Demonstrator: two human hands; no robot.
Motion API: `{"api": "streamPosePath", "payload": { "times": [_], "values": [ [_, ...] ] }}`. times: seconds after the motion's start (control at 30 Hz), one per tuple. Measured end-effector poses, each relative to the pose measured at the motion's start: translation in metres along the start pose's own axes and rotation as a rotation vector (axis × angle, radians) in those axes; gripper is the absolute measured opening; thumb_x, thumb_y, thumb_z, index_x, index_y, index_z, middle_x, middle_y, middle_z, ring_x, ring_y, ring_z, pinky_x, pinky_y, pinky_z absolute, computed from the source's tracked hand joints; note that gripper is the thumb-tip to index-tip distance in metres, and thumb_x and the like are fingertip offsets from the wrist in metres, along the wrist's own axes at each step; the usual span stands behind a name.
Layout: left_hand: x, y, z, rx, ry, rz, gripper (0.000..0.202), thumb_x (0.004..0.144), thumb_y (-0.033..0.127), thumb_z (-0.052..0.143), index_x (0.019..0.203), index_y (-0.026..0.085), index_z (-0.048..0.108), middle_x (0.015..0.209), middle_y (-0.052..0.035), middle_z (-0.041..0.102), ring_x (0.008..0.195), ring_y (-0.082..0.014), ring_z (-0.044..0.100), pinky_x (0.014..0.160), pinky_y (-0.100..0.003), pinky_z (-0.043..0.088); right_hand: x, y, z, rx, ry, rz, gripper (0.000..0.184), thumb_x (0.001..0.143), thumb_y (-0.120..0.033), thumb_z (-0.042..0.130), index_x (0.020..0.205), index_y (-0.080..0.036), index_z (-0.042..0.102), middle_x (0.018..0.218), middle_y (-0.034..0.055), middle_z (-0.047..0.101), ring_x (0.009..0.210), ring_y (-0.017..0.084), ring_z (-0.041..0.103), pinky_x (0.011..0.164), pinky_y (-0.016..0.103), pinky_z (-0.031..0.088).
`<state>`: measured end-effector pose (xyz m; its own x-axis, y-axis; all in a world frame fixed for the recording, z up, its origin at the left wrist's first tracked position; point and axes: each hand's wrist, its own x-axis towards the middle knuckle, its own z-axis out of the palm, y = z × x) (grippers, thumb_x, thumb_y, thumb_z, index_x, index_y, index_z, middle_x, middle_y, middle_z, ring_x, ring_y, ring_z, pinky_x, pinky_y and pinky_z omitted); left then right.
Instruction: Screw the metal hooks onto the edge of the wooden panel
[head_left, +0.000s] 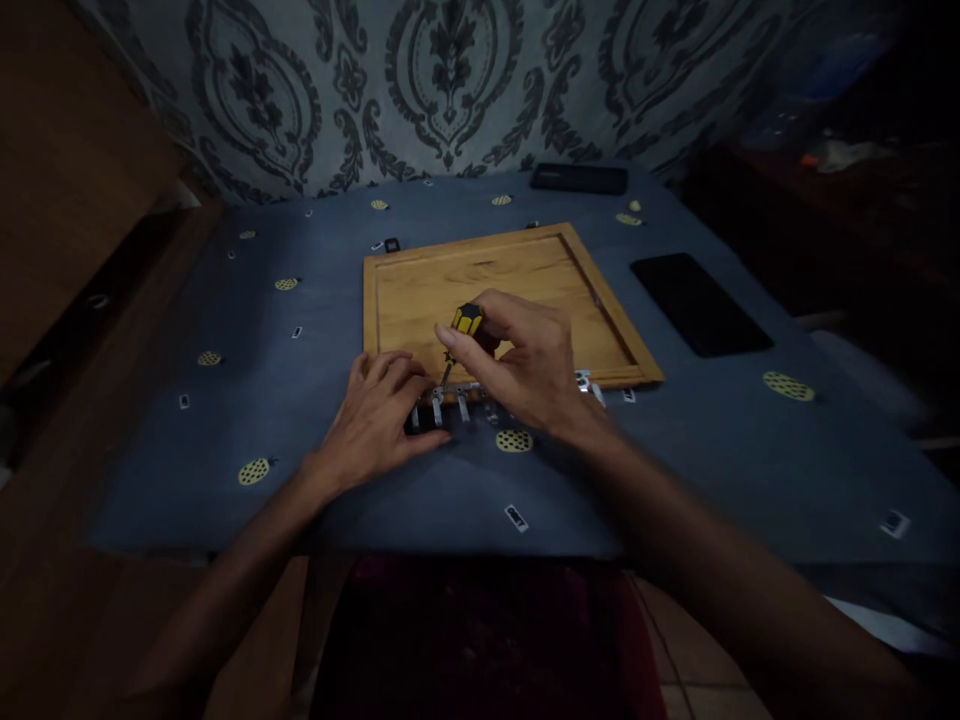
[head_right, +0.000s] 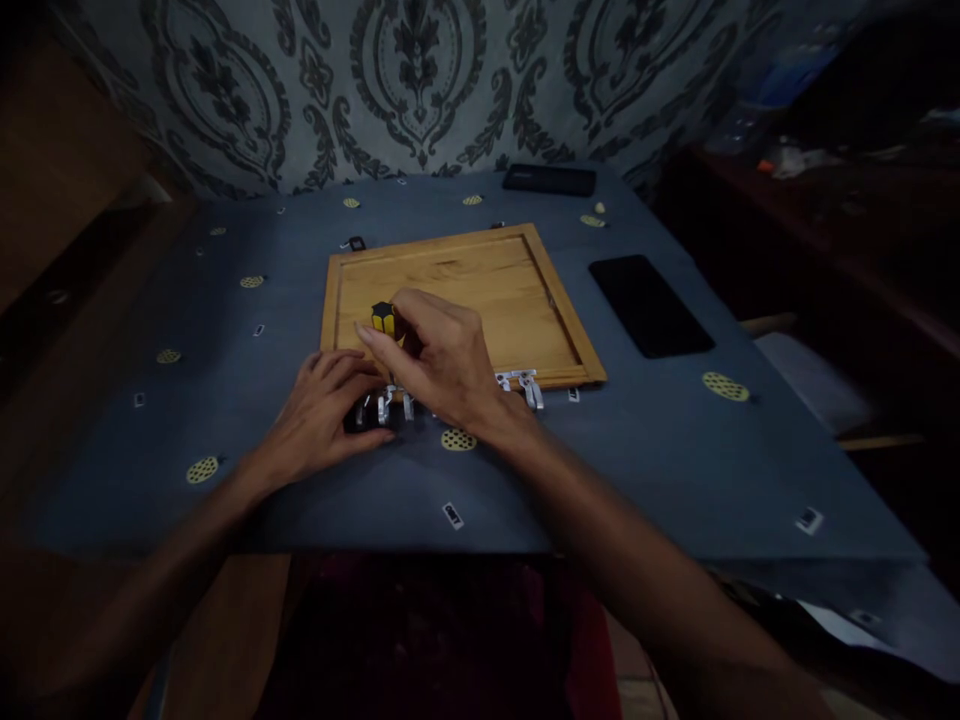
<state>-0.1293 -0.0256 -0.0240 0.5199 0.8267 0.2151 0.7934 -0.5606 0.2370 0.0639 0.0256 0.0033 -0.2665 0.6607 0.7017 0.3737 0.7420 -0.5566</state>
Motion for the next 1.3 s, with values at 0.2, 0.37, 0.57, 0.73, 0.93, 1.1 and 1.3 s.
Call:
{"api": "streamPosePath", "payload": {
  "times": [0.2,0.37,0.57,0.73,0.93,1.1,1.3],
  "values": [
    [0.0,0.002,0.002,-0.011,0.004,-0.008,0.046,0.089,0.056,0.068,0.115,0.018,0.065,0.123,-0.0112,0.064,0.127,-0.0334,0.05,0.11,-0.056,0.034,0.0,0.0,0.0,-0.004,-0.005,0.008,0.031,0.094,-0.033,0.061,0.069,-0.021,0.046,0.062,-0.0049,0.045,0.057,0.01,0.043,0.057,0.027,0.035],
    [-0.002,-0.006,-0.009,-0.056,0.095,-0.014,0.053,0.086,0.063,0.068,0.115,0.019,0.065,0.122,-0.0118,0.066,0.124,-0.0334,0.053,0.106,-0.053,0.039,-0.001,0.0,0.0,-0.033,0.115,0.03,0.033,0.093,-0.032,0.063,0.068,-0.022,0.045,0.06,-0.0047,0.047,0.055,0.01,0.045,0.055,0.028,0.036],
    [-0.017,-0.03,-0.035,-0.245,0.326,-0.275,0.027,0.095,0.043,0.062,0.11,0.021,0.067,0.112,-0.0063,0.07,0.11,-0.0254,0.063,0.1,-0.043,0.046,0.0,0.004,0.0,0.112,0.221,0.157,0.03,0.093,-0.037,0.064,0.07,-0.023,0.05,0.065,-0.0024,0.053,0.057,0.012,0.055,0.053,0.029,0.044],
    [-0.028,-0.034,-0.034,-0.257,0.412,-0.344,0.021,0.096,0.037,0.059,0.105,0.021,0.069,0.103,-0.0048,0.071,0.101,-0.0238,0.066,0.091,-0.039,0.05,0.0,-0.004,0.002,0.326,0.136,0.248,0.025,0.09,-0.035,0.069,0.073,-0.022,0.056,0.068,-0.0036,0.057,0.057,0.01,0.062,0.052,0.025,0.049],
    [-0.027,-0.012,-0.028,-0.132,0.427,-0.131,0.025,0.1,0.033,0.056,0.12,0.02,0.062,0.108,-0.0065,0.071,0.103,-0.0231,0.065,0.092,-0.038,0.05,-0.006,-0.026,0.01,0.775,-0.114,0.418,0.022,0.085,-0.04,0.075,0.085,-0.021,0.064,0.076,-0.0028,0.068,0.064,0.012,0.072,0.062,0.024,0.059],
    [-0.037,-0.002,-0.027,-0.287,0.308,-0.027,0.016,0.103,0.02,0.047,0.106,0.02,0.063,0.088,-0.0017,0.069,0.076,-0.0142,0.066,0.07,-0.024,0.05,-0.016,-0.031,0.025,0.895,-0.202,0.47,0.023,0.086,-0.04,0.073,0.089,-0.02,0.062,0.078,-0.0023,0.069,0.065,0.01,0.069,0.063,0.023,0.058],
    [-0.058,-0.016,-0.024,-0.339,0.286,-0.317,0.02,0.097,0.036,0.049,0.091,0.025,0.064,0.076,0.0013,0.067,0.063,-0.0178,0.062,0.059,-0.027,0.047,-0.024,-0.043,0.015,0.362,-0.057,0.171,0.033,0.091,-0.03,0.066,0.121,-0.016,0.061,0.118,0.0127,0.067,0.108,0.02,0.067,0.087,0.035,0.059]
  ]
}}
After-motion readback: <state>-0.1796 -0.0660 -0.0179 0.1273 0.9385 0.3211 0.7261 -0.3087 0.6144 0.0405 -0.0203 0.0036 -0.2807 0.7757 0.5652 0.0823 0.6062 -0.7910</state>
